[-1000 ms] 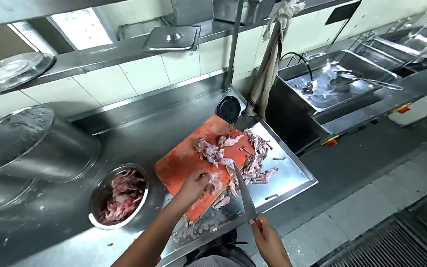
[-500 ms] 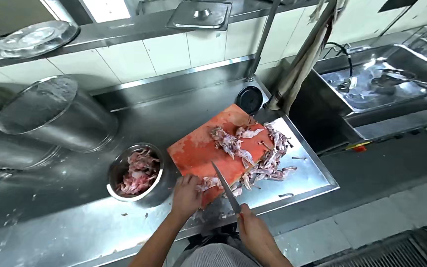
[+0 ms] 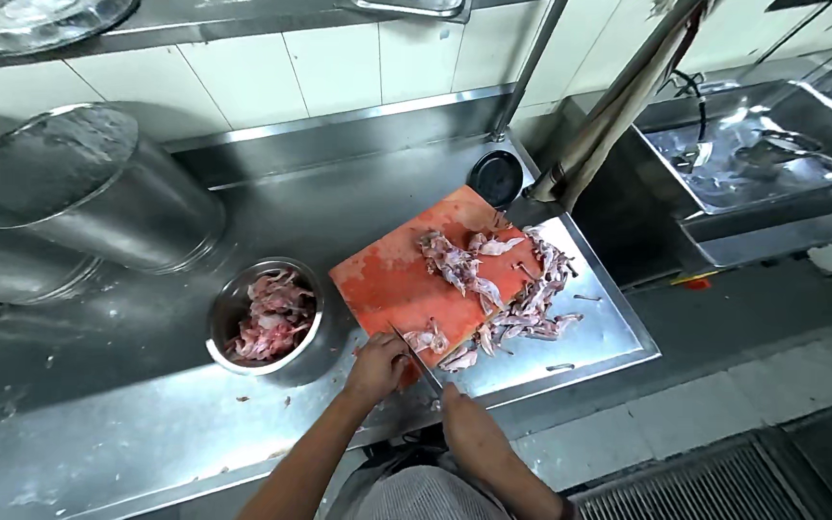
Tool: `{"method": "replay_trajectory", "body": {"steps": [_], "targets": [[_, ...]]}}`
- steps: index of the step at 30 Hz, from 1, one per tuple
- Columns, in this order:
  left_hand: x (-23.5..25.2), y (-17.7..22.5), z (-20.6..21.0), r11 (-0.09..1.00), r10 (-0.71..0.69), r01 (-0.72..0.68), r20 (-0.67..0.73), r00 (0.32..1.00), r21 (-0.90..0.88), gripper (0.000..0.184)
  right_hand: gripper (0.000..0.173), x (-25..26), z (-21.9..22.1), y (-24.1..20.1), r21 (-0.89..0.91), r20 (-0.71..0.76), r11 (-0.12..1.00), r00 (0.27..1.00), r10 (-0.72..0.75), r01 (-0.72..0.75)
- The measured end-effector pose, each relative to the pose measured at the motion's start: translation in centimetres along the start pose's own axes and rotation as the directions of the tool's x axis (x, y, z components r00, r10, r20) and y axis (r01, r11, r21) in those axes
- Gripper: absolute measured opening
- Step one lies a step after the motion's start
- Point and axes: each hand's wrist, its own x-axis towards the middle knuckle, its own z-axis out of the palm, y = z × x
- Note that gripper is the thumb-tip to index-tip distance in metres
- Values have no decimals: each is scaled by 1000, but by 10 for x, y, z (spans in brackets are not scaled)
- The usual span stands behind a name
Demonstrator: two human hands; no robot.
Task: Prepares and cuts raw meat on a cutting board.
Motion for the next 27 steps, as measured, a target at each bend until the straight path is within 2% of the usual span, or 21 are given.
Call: {"method": "replay_trajectory", "body": {"steps": [5, 8, 11, 15, 21, 27], "targets": [[2, -1, -1, 1000, 5, -5, -25, 1000, 11, 22, 45, 32, -25, -41, -32, -83, 999, 996, -38, 36], [1, 2, 8, 1000, -2, 4, -90, 996, 22, 19, 45, 29, -14, -29, -22, -81, 1000, 997, 4, -6], [-2, 0, 18, 1000, -7, 8, -162, 987, 3, 17, 39, 1, 9, 0, -2, -25, 998, 998, 61, -62], [-2, 0, 7, 1000, -18, 18, -77, 997, -11, 20, 38, -20, 6, 19, -11, 67, 997, 994, 83, -82], [1, 8, 3, 990, -100, 101, -18, 995, 94, 26, 34, -8, -5, 25, 15, -33, 995, 995, 96, -95], [-4, 9, -2, 990, -138, 138, 3, 990, 31, 26, 35, -16, -1, 19, 61, -45, 996, 996, 75, -73]]}}
